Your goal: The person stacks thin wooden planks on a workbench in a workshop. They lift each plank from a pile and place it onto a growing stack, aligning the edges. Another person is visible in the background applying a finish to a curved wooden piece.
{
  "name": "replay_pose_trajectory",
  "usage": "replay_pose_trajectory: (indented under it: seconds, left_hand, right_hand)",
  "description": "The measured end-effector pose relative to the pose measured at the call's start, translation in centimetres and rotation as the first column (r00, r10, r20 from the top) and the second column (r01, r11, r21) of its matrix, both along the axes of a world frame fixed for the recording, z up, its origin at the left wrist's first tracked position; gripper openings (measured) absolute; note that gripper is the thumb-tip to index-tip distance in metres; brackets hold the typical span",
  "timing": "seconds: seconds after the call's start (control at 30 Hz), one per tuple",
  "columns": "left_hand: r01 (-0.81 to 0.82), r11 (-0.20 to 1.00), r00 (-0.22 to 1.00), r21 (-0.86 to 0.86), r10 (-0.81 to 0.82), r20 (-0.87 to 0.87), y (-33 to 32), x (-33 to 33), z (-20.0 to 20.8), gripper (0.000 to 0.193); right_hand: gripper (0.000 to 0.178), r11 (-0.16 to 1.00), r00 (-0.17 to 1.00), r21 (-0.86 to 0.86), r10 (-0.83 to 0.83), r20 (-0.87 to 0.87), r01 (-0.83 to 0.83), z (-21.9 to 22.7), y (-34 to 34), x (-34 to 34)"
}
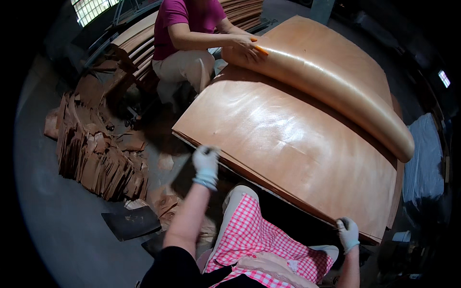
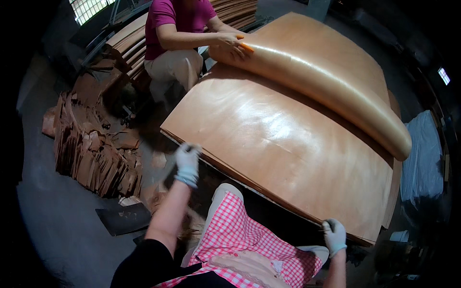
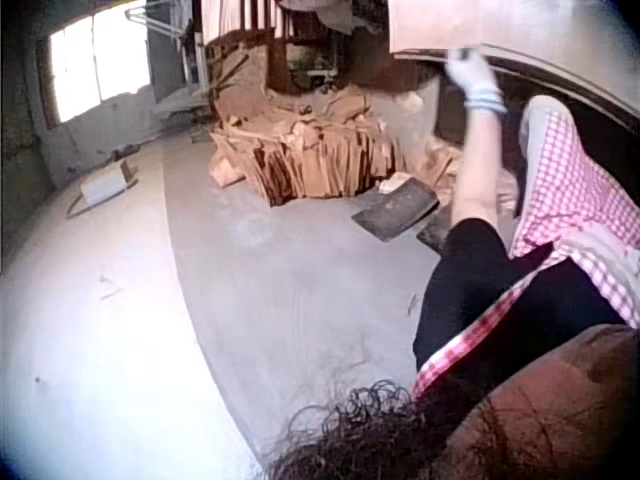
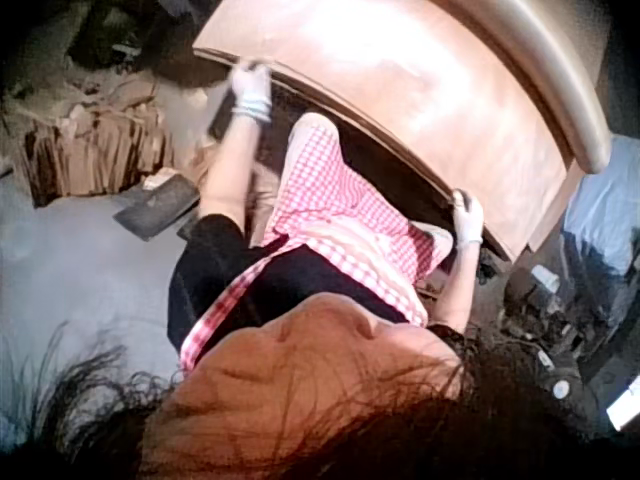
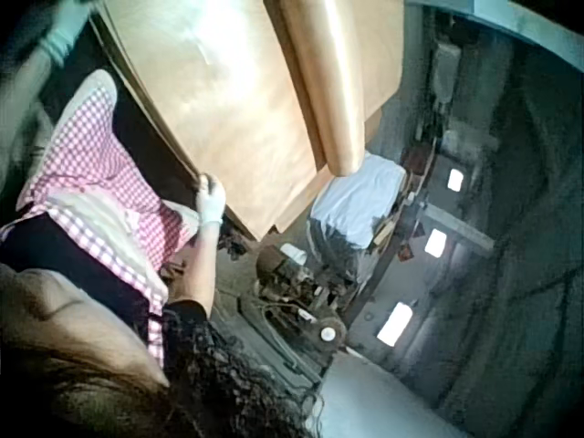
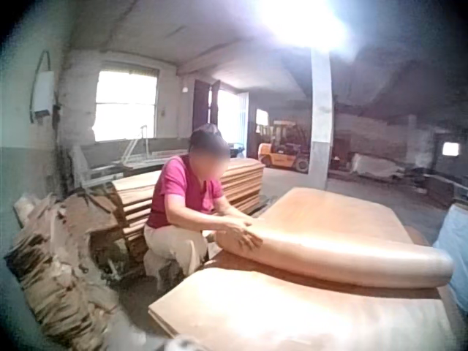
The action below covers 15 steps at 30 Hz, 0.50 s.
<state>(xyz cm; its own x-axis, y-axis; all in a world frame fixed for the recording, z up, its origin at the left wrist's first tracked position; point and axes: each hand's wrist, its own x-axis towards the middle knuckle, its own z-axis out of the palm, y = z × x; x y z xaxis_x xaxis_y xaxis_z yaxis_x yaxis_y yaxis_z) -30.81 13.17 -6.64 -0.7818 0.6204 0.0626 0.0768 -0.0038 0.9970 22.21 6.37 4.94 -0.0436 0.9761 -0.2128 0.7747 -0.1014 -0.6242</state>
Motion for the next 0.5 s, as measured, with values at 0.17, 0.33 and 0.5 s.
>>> replay_pose_trajectory:
  seconds: [0.17,0.33,0.5]
  left_hand:
    - [-0.166,0.946,0.961,-0.278,0.092,-0.261,2.9,-15.4,-1.4,0.018]
    - [-0.182,0.83,0.889,-0.528,-0.09,-0.448,3.9,-18.6,-3.2,0.031]
    - [-0.11,0.783,0.888,-0.612,-0.2,-0.415,4.8,-17.4,-3.9,0.034]
  right_hand:
    - [0.022,0.994,0.981,-0.041,-0.088,0.172,0.097,-3.1,0.4,7.1]
    - [0.035,0.986,0.946,-0.119,-0.072,0.316,0.115,-3.4,2.5,5.3]
    - [0.043,0.975,0.885,-0.167,-0.057,0.463,0.149,-4.6,3.9,4.3]
